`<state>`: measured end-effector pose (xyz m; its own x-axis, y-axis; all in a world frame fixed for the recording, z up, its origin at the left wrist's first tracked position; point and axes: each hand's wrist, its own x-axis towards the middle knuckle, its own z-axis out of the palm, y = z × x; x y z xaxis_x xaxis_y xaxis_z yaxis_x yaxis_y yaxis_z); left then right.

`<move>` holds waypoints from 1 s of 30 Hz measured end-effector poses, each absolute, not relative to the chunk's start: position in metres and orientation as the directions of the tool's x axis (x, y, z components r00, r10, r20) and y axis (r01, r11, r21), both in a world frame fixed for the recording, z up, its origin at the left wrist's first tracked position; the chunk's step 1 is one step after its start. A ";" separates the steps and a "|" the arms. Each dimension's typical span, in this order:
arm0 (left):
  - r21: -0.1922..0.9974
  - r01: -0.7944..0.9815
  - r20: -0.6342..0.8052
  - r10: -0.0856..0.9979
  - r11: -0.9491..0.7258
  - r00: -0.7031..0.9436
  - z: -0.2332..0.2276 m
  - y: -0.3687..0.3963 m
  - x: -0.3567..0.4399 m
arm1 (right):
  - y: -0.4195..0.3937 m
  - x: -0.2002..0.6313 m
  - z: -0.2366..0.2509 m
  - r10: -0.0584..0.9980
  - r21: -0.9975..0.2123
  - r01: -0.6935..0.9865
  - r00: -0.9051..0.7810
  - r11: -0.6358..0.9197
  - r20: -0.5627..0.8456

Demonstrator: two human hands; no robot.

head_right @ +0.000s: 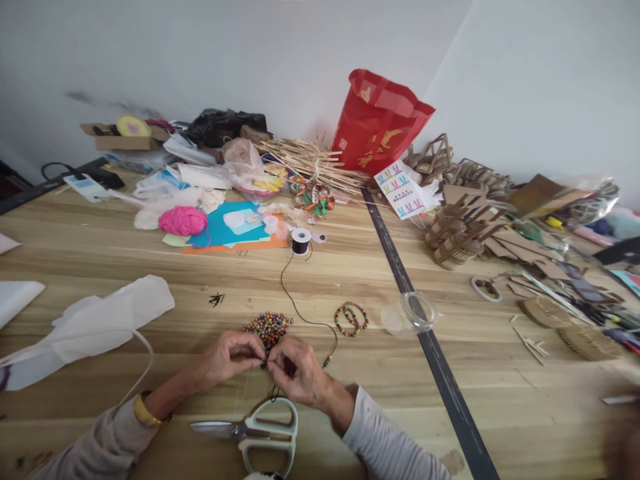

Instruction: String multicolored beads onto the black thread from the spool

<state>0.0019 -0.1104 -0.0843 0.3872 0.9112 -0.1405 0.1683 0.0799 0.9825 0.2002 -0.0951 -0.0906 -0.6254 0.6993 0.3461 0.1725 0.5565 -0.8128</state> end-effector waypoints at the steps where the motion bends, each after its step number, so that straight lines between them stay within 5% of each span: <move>1: 0.983 0.168 -0.136 0.912 0.076 0.387 -0.085 -0.110 0.002 | -0.095 0.200 -0.091 0.697 -0.811 0.172 -0.626 0.559 0.348; 30: 0.982 0.163 -0.154 0.914 0.099 0.375 -0.086 -0.111 0.004 | -0.096 0.201 -0.093 0.700 -0.821 0.161 -0.626 0.548 0.344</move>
